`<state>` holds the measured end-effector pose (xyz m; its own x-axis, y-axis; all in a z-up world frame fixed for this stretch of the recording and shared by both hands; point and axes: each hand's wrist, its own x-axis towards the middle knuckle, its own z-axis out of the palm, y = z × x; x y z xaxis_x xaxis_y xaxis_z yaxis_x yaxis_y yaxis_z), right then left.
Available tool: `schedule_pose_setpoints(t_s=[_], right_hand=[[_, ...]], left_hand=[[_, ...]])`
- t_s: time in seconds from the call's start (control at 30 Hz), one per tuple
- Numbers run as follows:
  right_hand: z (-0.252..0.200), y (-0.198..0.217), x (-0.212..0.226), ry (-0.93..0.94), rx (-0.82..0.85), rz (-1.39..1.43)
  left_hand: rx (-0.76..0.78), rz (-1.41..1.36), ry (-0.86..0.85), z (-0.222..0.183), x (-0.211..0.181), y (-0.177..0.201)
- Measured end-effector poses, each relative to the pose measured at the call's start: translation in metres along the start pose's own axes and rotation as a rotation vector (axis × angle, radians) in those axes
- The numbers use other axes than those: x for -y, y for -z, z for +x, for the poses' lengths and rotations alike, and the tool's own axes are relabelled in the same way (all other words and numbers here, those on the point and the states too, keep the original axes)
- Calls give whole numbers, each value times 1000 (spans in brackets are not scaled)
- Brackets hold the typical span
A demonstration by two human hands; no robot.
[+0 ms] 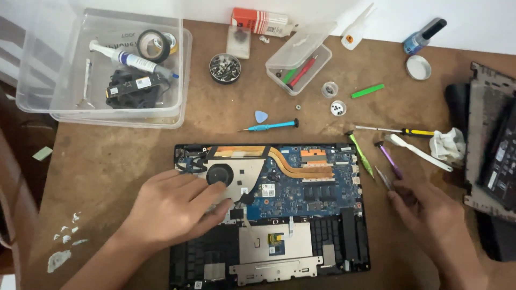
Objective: Repairing a laptop by connecting internal ribbon cables and using a screwdriver to secure components on the motherboard.
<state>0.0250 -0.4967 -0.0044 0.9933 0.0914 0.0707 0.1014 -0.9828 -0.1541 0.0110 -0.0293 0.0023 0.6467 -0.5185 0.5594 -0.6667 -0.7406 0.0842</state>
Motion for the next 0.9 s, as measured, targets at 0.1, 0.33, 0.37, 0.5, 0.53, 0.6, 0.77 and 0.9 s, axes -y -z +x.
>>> schedule_pose_setpoints(t_s=[0.1, 0.33, 0.37, 0.5, 0.53, 0.6, 0.77, 0.9], right_hand=[[-1, -5, -4, -92, 53, 77], [6, -33, -72, 26, 56, 78], [7, -43, -87, 22, 33, 175], [2, -53, -76, -41, 56, 294], [-5, -63, -81, -3, -3, 330], [-15, -90, -107, 38, -63, 369], [6, 1, 53, 86, -7, 292], [-10, -39, -33, 145, -93, -64]], left_hand=[[-7, -5, -32, 6, -2, -7], [-53, -59, -31, -6, -4, -9], [-66, -78, -32, -6, -3, -10], [-63, -111, -21, -10, 0, -13], [-75, -124, -25, -11, 1, -14], [-87, -133, -27, -12, 2, -16], [-55, -115, -42, -11, 1, -12], [-43, -106, -27, -14, 0, -12]])
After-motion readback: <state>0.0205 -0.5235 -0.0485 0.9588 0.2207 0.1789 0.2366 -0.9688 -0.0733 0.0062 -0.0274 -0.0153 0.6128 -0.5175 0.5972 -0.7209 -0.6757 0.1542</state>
